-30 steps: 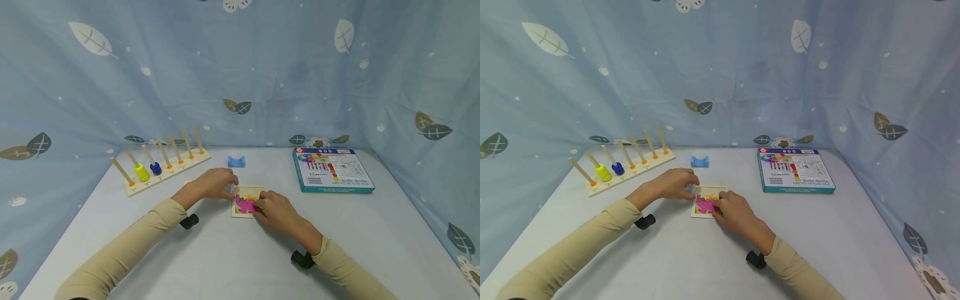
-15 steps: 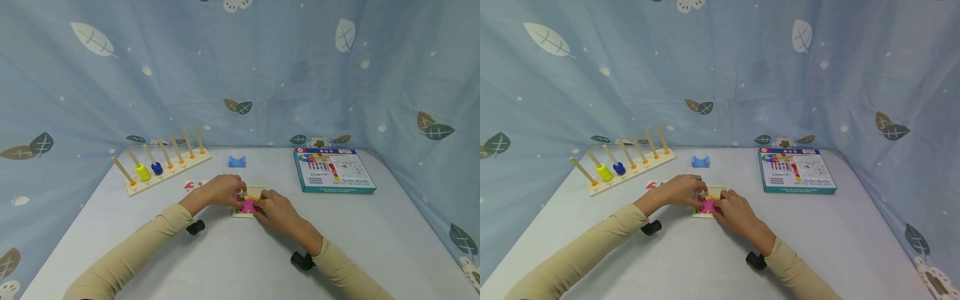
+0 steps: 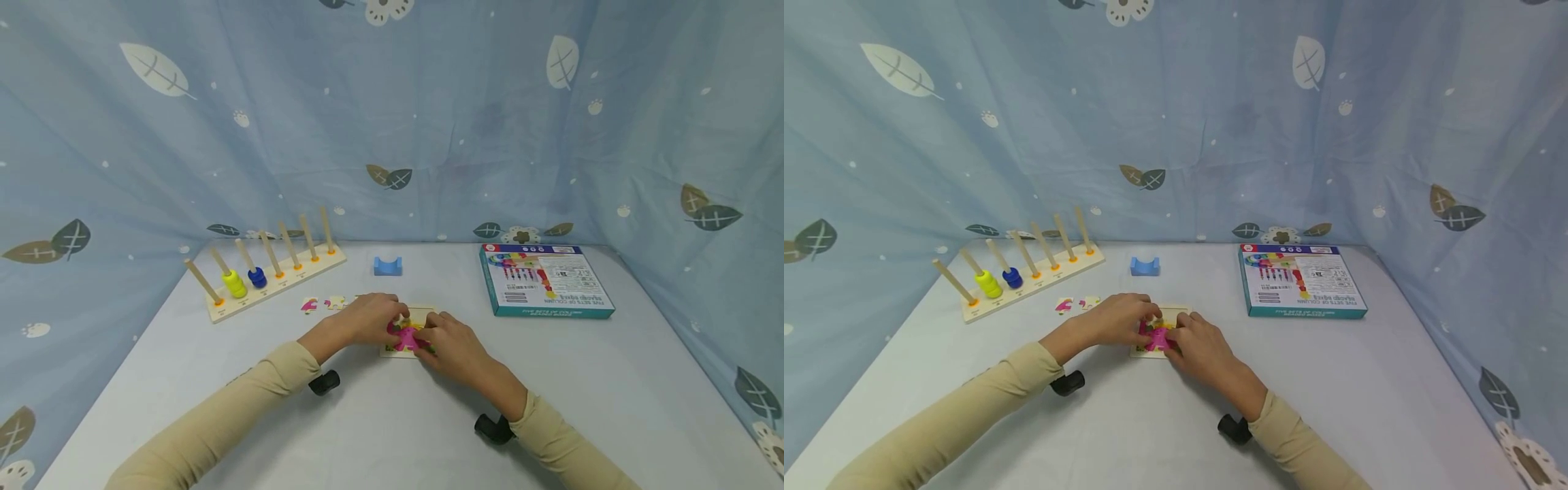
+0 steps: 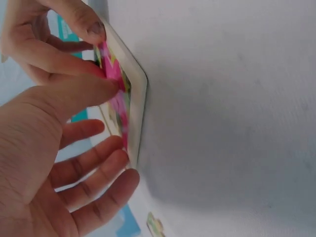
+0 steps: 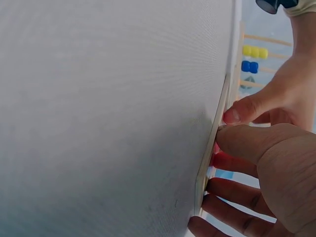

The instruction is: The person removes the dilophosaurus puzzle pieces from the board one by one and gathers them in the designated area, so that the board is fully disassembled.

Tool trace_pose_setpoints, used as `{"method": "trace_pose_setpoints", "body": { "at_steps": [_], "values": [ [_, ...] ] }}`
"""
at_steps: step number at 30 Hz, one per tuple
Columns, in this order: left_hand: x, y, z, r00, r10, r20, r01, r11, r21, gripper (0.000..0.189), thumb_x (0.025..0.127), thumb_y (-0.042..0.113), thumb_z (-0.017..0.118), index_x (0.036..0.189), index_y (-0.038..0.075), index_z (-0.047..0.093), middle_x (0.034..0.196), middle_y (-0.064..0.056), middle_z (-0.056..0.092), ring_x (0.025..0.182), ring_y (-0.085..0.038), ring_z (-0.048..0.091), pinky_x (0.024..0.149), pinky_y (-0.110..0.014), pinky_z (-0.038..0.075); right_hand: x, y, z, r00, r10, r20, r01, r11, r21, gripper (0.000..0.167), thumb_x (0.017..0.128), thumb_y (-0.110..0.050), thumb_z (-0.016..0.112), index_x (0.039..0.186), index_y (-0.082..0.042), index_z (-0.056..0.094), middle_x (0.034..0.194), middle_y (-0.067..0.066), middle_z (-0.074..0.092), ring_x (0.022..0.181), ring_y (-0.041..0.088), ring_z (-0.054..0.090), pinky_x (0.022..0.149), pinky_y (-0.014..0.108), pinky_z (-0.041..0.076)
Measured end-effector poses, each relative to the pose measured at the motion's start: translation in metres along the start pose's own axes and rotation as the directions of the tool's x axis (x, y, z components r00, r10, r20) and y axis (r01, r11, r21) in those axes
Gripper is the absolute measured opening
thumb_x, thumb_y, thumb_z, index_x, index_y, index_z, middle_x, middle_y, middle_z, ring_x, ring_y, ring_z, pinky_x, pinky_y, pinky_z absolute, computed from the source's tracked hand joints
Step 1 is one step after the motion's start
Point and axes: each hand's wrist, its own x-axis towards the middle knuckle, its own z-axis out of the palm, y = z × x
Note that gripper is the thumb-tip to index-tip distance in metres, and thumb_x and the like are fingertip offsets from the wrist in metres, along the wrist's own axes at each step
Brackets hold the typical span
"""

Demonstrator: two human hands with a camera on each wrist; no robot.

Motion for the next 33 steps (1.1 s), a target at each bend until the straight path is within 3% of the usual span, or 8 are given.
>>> {"method": "trace_pose_setpoints", "body": {
  "at_steps": [8, 14, 24, 33],
  "values": [
    [-0.0019, 0.0021, 0.0016, 1.000, -0.028, 0.012, 0.028, 0.999, -0.037, 0.040, 0.084, 0.028, 0.081, 0.118, 0.011, 0.070, 0.091, 0.001, 0.061, 0.077, -0.009, 0.053, 0.067, -0.026, 0.045, -0.0015, -0.0009, 0.0023, 1.000, -0.004, 0.006, 0.004, 1.000, 0.003, 0.028, 0.082, -0.031, 0.084, 0.103, -0.013, 0.080, 0.089, 0.000, 0.058, 0.077, 0.013, 0.046, 0.059, 0.022, 0.042],
    [-0.0015, 0.0013, -0.0003, 0.999, -0.042, 0.009, 0.042, 0.998, -0.051, 0.033, 0.083, 0.028, 0.082, 0.111, 0.012, 0.073, 0.092, 0.001, 0.059, 0.077, -0.012, 0.051, 0.065, -0.029, 0.044, -0.0003, -0.0021, 0.0015, 1.000, -0.027, -0.007, 0.027, 0.999, -0.029, 0.031, 0.082, -0.030, 0.084, 0.108, -0.012, 0.079, 0.086, -0.001, 0.057, 0.074, 0.013, 0.045, 0.056, 0.022, 0.040],
    [-0.0009, 0.0028, -0.0020, 0.997, -0.083, -0.006, 0.083, 0.996, -0.035, 0.032, 0.082, 0.030, 0.083, 0.109, 0.016, 0.073, 0.094, 0.002, 0.061, 0.080, -0.011, 0.054, 0.066, -0.030, 0.047, 0.0050, -0.0066, -0.0037, 0.999, -0.012, 0.049, 0.016, 0.997, -0.080, 0.031, 0.083, -0.029, 0.081, 0.109, -0.014, 0.079, 0.089, 0.003, 0.058, 0.076, 0.015, 0.046, 0.058, 0.023, 0.043],
    [-0.0037, 0.0011, 0.0023, 0.997, -0.063, -0.045, 0.060, 0.997, -0.056, 0.029, 0.083, 0.029, 0.082, 0.108, 0.018, 0.073, 0.091, 0.003, 0.060, 0.075, -0.010, 0.052, 0.062, -0.029, 0.045, 0.0051, -0.0076, -0.0017, 0.999, -0.014, 0.045, 0.018, 0.996, -0.089, 0.030, 0.083, -0.028, 0.081, 0.109, -0.013, 0.079, 0.089, 0.005, 0.057, 0.075, 0.017, 0.046, 0.057, 0.023, 0.043]
  ]
}}
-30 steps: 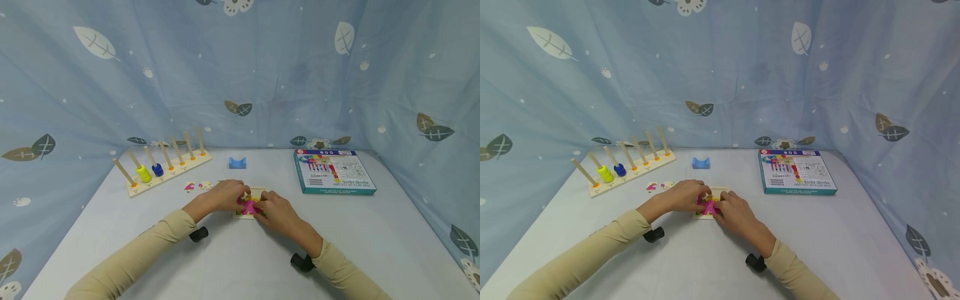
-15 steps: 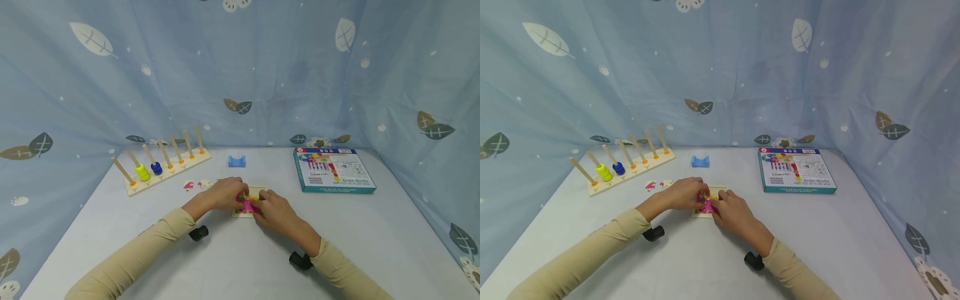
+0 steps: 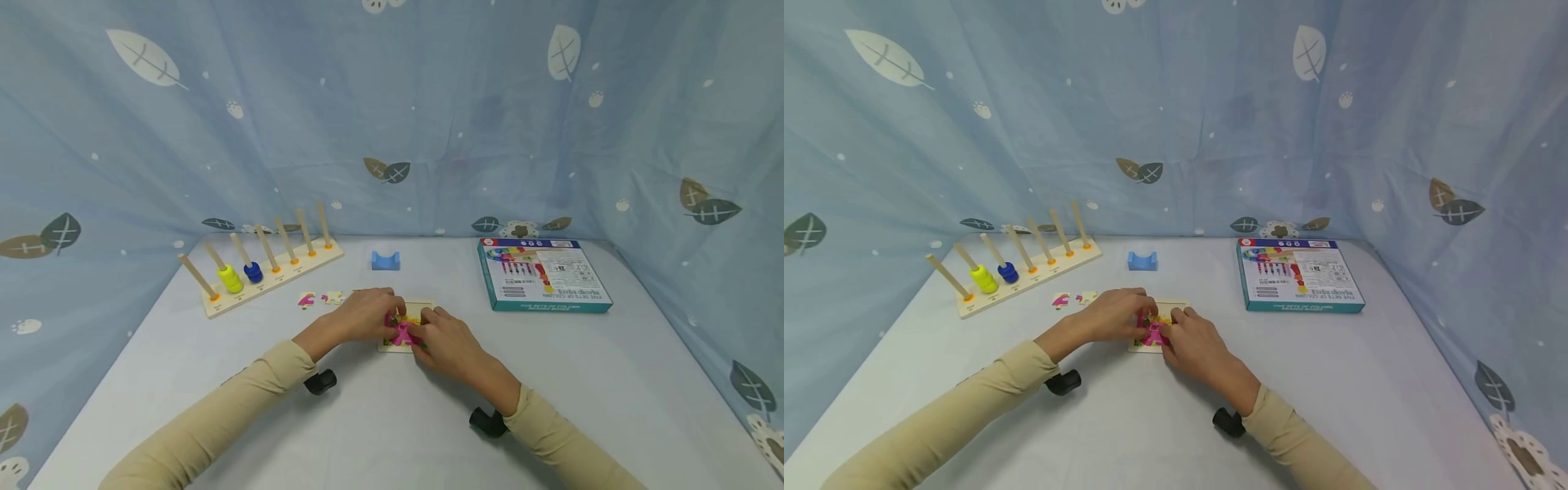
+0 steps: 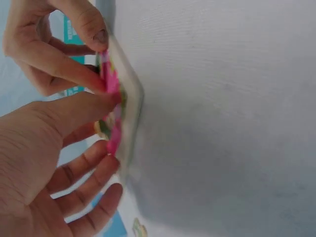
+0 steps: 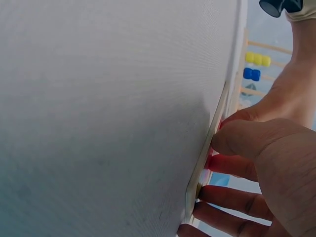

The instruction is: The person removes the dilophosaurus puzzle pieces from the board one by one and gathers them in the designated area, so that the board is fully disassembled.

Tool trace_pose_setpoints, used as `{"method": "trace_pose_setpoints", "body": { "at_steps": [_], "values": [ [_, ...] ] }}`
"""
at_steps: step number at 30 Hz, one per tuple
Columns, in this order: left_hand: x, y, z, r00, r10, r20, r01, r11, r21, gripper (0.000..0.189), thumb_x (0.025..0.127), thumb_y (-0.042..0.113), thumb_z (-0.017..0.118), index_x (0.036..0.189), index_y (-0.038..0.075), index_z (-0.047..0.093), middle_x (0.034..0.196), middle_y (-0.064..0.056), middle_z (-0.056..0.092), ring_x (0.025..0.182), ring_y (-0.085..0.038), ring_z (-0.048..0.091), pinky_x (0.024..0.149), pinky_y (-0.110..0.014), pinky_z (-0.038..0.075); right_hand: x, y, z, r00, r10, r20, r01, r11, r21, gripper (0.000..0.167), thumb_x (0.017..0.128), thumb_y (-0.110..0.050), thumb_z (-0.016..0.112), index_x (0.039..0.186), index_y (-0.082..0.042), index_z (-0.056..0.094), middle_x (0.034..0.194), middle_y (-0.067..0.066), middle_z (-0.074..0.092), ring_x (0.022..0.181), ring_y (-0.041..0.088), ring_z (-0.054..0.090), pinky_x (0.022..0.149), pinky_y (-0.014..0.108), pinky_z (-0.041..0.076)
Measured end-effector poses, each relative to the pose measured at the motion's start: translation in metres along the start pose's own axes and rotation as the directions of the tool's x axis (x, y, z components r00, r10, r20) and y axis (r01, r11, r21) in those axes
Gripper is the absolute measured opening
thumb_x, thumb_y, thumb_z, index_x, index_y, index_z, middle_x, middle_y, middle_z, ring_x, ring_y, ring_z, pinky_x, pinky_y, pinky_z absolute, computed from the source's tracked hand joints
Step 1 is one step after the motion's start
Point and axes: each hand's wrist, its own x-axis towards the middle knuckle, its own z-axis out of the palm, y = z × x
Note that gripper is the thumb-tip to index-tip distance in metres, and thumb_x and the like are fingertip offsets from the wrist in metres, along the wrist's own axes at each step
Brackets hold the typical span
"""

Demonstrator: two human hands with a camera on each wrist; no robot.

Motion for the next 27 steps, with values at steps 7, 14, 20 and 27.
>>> {"method": "trace_pose_setpoints", "body": {
  "at_steps": [7, 14, 20, 27],
  "values": [
    [-0.001, -0.004, 0.004, 0.999, 0.039, -0.018, -0.040, 0.999, -0.017, 0.022, 0.086, 0.027, 0.079, 0.106, 0.019, 0.074, 0.090, 0.003, 0.059, 0.074, -0.010, 0.050, 0.061, -0.027, 0.044, 0.000, 0.000, 0.001, 1.000, 0.003, 0.004, -0.003, 1.000, -0.001, 0.031, 0.083, -0.028, 0.080, 0.111, -0.015, 0.079, 0.089, 0.005, 0.057, 0.076, 0.017, 0.046, 0.057, 0.024, 0.043],
    [-0.003, -0.003, 0.007, 0.995, 0.080, -0.067, -0.080, 0.997, 0.000, 0.023, 0.086, 0.025, 0.079, 0.107, 0.020, 0.073, 0.092, 0.002, 0.058, 0.077, -0.012, 0.048, 0.064, -0.028, 0.043, -0.001, 0.000, 0.001, 1.000, 0.016, 0.000, -0.016, 1.000, -0.002, 0.029, 0.083, -0.028, 0.080, 0.110, -0.015, 0.079, 0.089, 0.004, 0.056, 0.076, 0.017, 0.046, 0.056, 0.025, 0.043],
    [-0.005, -0.001, 0.004, 0.993, 0.088, -0.084, -0.084, 0.995, 0.046, 0.025, 0.086, 0.025, 0.080, 0.109, 0.020, 0.074, 0.100, 0.002, 0.061, 0.087, -0.015, 0.053, 0.069, -0.031, 0.047, -0.001, -0.001, 0.002, 1.000, 0.020, 0.001, -0.020, 1.000, 0.005, 0.031, 0.083, -0.028, 0.080, 0.110, -0.015, 0.079, 0.089, 0.004, 0.056, 0.076, 0.016, 0.045, 0.055, 0.024, 0.041],
    [-0.012, -0.004, -0.004, 0.991, 0.068, -0.112, -0.065, 0.997, 0.028, 0.027, 0.083, 0.022, 0.080, 0.109, 0.018, 0.076, 0.103, 0.000, 0.062, 0.091, -0.017, 0.054, 0.071, -0.031, 0.048, 0.000, -0.001, 0.000, 0.999, 0.039, 0.019, -0.038, 0.999, -0.017, 0.037, 0.083, -0.029, 0.080, 0.116, -0.013, 0.077, 0.089, 0.003, 0.056, 0.076, 0.015, 0.044, 0.057, 0.023, 0.041]
  ]
}}
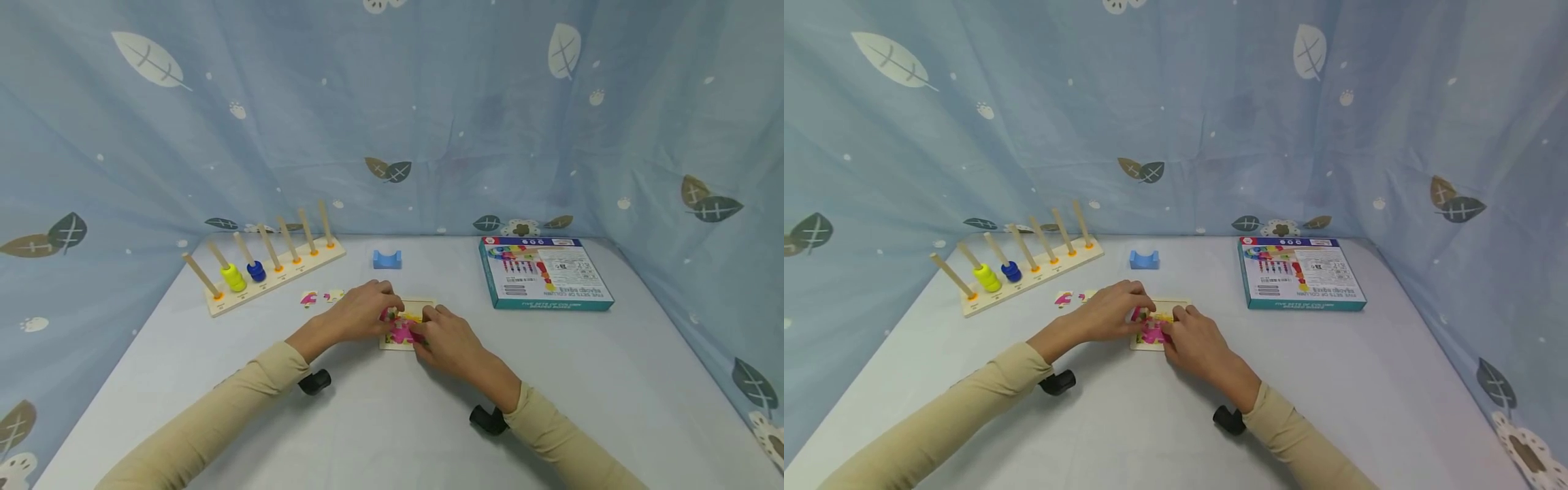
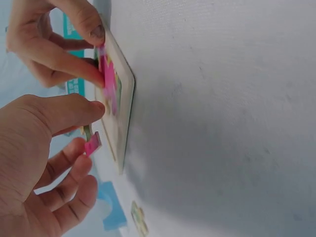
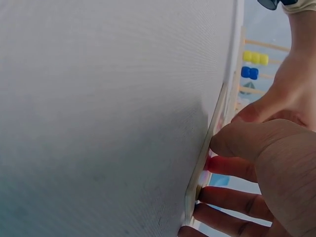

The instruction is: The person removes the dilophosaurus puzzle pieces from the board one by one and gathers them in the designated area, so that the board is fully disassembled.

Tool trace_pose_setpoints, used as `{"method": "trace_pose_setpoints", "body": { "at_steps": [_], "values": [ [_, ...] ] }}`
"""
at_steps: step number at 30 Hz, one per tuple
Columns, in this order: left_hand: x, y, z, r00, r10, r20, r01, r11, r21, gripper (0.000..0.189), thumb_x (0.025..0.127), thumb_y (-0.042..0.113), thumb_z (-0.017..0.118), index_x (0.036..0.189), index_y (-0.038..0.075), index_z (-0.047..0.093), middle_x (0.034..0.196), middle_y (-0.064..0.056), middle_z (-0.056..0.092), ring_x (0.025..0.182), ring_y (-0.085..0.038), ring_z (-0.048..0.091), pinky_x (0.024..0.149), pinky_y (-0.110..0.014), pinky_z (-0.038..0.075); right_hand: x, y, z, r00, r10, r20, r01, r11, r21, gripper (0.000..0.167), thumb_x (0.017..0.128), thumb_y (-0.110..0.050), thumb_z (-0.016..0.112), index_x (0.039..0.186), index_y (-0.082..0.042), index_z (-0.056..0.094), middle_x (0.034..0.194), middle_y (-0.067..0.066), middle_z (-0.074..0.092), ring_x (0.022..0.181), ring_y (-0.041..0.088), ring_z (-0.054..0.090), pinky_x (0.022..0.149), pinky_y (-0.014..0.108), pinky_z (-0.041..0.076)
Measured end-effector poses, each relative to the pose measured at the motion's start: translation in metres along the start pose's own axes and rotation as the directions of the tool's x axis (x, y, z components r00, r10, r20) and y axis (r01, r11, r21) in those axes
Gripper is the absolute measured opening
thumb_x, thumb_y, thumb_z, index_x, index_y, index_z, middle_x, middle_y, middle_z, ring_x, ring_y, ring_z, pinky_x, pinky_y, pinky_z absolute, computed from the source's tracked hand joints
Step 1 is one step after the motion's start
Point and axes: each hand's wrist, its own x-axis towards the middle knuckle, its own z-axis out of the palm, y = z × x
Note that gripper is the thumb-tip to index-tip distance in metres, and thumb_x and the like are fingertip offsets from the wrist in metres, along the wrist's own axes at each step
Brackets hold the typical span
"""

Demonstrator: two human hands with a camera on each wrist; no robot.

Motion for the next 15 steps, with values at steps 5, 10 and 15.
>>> {"method": "trace_pose_setpoints", "body": {
  "at_steps": [5, 10, 15],
  "values": [
    [-0.008, -0.005, -0.003, 1.000, -0.011, -0.010, 0.011, 1.000, -0.012, 0.025, 0.085, 0.024, 0.080, 0.109, 0.017, 0.076, 0.101, 0.000, 0.062, 0.086, -0.014, 0.052, 0.068, -0.030, 0.046, 0.001, 0.000, -0.001, 1.000, 0.004, 0.009, -0.004, 1.000, 0.014, 0.036, 0.083, -0.030, 0.080, 0.115, -0.013, 0.078, 0.090, 0.003, 0.056, 0.077, 0.015, 0.045, 0.058, 0.024, 0.042],
    [-0.017, -0.012, -0.006, 1.000, -0.028, -0.013, 0.028, 1.000, -0.013, 0.024, 0.085, 0.024, 0.080, 0.108, 0.017, 0.076, 0.097, 0.000, 0.061, 0.082, -0.014, 0.050, 0.065, -0.030, 0.045, 0.001, -0.001, -0.003, 1.000, 0.011, 0.008, -0.011, 1.000, 0.020, 0.036, 0.083, -0.030, 0.080, 0.115, -0.014, 0.077, 0.089, 0.003, 0.056, 0.077, 0.015, 0.045, 0.058, 0.023, 0.041],
    [-0.028, -0.017, -0.010, 0.998, -0.065, -0.013, 0.065, 0.998, -0.003, 0.027, 0.083, 0.022, 0.082, 0.109, 0.018, 0.075, 0.096, 0.001, 0.060, 0.080, -0.013, 0.049, 0.061, -0.028, 0.043, 0.000, -0.002, -0.002, 1.000, 0.013, 0.007, -0.013, 1.000, 0.021, 0.036, 0.083, -0.030, 0.080, 0.115, -0.013, 0.077, 0.089, 0.003, 0.056, 0.077, 0.015, 0.045, 0.058, 0.024, 0.041]
  ]
}}
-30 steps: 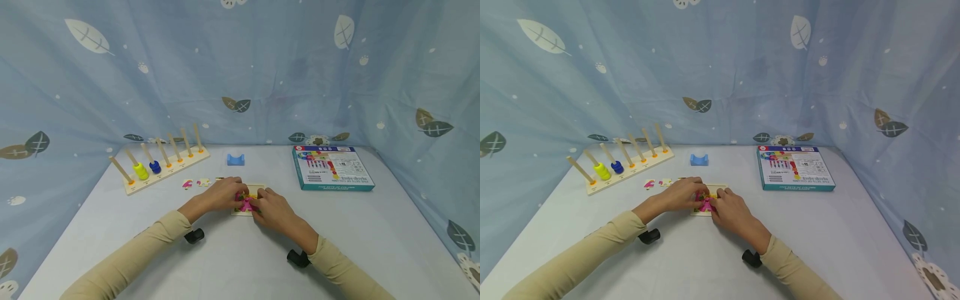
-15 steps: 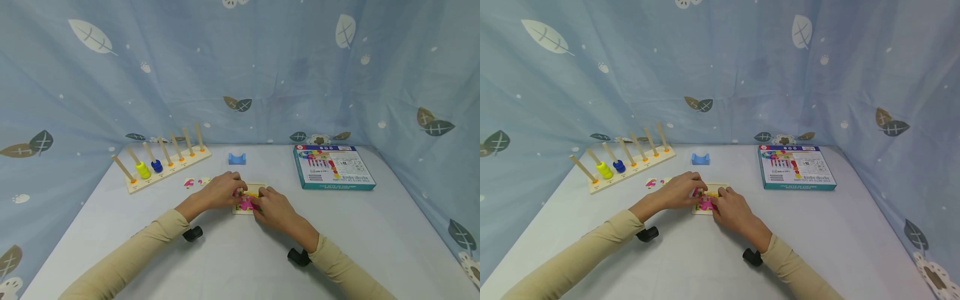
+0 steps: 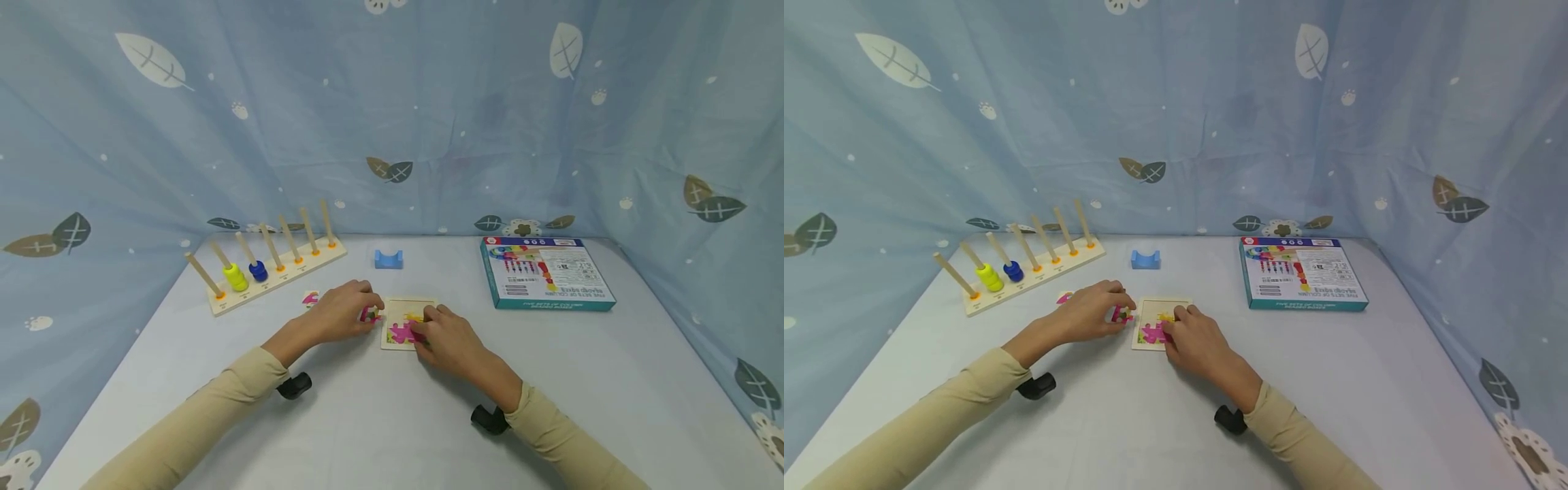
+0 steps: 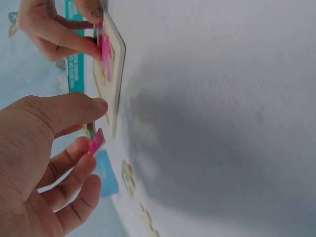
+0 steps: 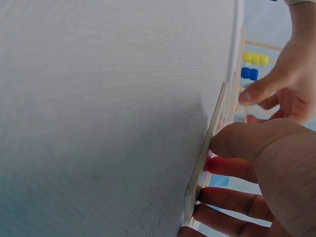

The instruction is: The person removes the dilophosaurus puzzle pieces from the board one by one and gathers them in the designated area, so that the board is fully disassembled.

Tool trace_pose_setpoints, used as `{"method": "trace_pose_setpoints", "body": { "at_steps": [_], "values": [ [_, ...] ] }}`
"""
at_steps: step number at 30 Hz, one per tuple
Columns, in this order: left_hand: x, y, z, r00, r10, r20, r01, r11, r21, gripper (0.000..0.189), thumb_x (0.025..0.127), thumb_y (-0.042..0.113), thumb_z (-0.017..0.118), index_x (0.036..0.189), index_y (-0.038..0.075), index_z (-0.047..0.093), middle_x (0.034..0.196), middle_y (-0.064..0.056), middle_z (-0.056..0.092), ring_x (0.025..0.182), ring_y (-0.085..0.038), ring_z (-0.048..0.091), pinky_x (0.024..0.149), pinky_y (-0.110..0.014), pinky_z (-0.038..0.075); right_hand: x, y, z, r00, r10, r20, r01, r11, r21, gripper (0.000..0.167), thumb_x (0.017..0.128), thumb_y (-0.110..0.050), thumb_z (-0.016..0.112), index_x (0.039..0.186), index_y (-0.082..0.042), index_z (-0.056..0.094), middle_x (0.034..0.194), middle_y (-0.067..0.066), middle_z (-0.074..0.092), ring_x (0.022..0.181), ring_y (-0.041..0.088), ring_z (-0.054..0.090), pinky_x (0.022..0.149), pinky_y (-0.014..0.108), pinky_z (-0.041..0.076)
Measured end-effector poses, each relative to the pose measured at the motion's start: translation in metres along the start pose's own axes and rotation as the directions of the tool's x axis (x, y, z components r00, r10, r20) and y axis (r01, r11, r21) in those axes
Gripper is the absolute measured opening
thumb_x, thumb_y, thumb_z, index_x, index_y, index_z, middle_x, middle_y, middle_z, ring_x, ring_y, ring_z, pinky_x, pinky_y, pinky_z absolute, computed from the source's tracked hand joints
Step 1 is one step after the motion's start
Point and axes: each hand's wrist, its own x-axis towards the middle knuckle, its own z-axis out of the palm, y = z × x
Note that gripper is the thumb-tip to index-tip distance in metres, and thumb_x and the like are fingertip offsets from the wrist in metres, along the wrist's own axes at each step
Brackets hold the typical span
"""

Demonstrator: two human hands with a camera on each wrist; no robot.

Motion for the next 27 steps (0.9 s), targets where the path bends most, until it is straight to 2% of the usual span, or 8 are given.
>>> {"method": "trace_pose_setpoints", "body": {
  "at_steps": [12, 22, 27],
  "values": [
    [-0.019, -0.012, -0.004, 0.998, -0.049, -0.034, 0.048, 0.999, -0.019, 0.033, 0.083, 0.020, 0.082, 0.114, 0.013, 0.071, 0.099, 0.000, 0.062, 0.086, -0.015, 0.054, 0.064, -0.031, 0.047, 0.000, 0.001, 0.002, 1.000, -0.004, -0.010, 0.004, 1.000, -0.015, 0.035, 0.082, -0.028, 0.080, 0.114, -0.013, 0.078, 0.089, 0.003, 0.056, 0.077, 0.015, 0.044, 0.057, 0.023, 0.041],
    [-0.031, -0.023, -0.010, 0.997, -0.057, -0.052, 0.057, 0.998, -0.011, 0.029, 0.082, 0.018, 0.082, 0.109, 0.014, 0.073, 0.095, -0.001, 0.060, 0.082, -0.014, 0.050, 0.062, -0.030, 0.044, 0.000, -0.001, 0.003, 1.000, -0.001, -0.008, 0.000, 1.000, -0.004, 0.037, 0.082, -0.028, 0.080, 0.116, -0.013, 0.077, 0.090, 0.004, 0.058, 0.078, 0.015, 0.045, 0.058, 0.023, 0.042],
    [-0.040, -0.030, -0.012, 0.995, -0.088, -0.052, 0.089, 0.996, 0.005, 0.027, 0.082, 0.019, 0.081, 0.108, 0.015, 0.074, 0.095, 0.001, 0.059, 0.082, -0.013, 0.049, 0.062, -0.030, 0.044, -0.001, -0.001, 0.003, 1.000, 0.011, -0.004, -0.011, 1.000, -0.023, 0.038, 0.082, -0.029, 0.080, 0.116, -0.014, 0.077, 0.091, 0.003, 0.058, 0.079, 0.015, 0.045, 0.058, 0.023, 0.042]
  ]
}}
